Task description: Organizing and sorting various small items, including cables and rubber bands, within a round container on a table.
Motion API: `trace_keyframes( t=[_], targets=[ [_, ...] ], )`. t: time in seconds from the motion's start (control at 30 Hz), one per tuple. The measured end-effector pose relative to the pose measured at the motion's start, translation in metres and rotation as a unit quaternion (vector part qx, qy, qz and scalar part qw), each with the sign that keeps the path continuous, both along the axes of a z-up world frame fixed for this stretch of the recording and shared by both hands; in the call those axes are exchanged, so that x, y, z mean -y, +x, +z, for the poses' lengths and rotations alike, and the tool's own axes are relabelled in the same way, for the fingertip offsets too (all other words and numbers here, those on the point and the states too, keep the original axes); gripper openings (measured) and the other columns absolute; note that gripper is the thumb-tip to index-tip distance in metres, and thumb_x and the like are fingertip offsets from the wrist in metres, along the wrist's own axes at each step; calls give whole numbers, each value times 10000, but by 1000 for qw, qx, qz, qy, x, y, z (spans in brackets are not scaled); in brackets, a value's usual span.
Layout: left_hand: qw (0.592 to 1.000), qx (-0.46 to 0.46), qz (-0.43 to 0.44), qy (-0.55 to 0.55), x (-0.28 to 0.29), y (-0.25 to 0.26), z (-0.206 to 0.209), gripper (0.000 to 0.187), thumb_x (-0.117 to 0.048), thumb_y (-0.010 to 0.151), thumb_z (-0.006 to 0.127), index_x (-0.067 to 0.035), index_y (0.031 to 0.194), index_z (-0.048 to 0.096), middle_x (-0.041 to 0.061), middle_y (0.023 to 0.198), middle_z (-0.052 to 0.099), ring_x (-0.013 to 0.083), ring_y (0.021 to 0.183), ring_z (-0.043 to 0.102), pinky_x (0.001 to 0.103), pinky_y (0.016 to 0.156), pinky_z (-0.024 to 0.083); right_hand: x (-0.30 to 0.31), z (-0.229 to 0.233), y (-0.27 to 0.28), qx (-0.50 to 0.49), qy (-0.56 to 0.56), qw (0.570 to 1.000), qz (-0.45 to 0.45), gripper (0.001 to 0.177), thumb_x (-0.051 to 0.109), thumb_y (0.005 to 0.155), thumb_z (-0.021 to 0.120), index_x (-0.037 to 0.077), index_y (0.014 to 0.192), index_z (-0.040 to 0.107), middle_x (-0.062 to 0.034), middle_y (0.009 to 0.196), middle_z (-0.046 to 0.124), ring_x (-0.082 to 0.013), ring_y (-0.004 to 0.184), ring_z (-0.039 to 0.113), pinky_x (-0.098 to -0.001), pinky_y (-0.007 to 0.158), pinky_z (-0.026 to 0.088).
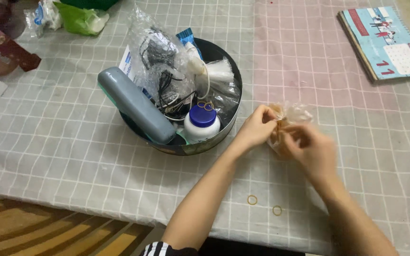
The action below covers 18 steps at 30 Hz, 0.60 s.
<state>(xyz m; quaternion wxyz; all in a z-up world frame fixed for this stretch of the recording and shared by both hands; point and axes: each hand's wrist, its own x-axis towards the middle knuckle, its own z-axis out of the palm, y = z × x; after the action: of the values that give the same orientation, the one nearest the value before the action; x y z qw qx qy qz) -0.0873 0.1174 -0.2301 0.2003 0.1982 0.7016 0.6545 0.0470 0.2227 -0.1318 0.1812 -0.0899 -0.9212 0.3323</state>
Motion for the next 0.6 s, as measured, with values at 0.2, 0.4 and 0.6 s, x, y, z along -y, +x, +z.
trace_keyframes(
  t=[0.2,0.4,0.6],
  targets=[
    [999,20,-7,35,8,0,15,280,-223,896,730,-29,1061,612,65,989,694,138,937,653,307,847,538,9,28,8,24,55,998,5,307,167,852,779,120,1151,732,-76,837,728,-206,580,620,-353,590,509],
    [998,-54,-7,-19,13,0,16,370,-144,783,702,-59,1123,585,131,1058,712,239,1002,695,357,893,553,-1,20,72,326,-8,922,208,280,278,825,816,213,1087,743,1,888,720,-171,749,693,-329,668,581],
    [996,-68,28,-54,10,-1,18,357,-135,796,668,-67,1137,589,145,1099,721,267,1043,710,372,924,543,10,-9,88,306,47,898,312,175,259,831,765,188,983,715,-12,977,705,-261,827,728,-374,726,592]
  ],
)
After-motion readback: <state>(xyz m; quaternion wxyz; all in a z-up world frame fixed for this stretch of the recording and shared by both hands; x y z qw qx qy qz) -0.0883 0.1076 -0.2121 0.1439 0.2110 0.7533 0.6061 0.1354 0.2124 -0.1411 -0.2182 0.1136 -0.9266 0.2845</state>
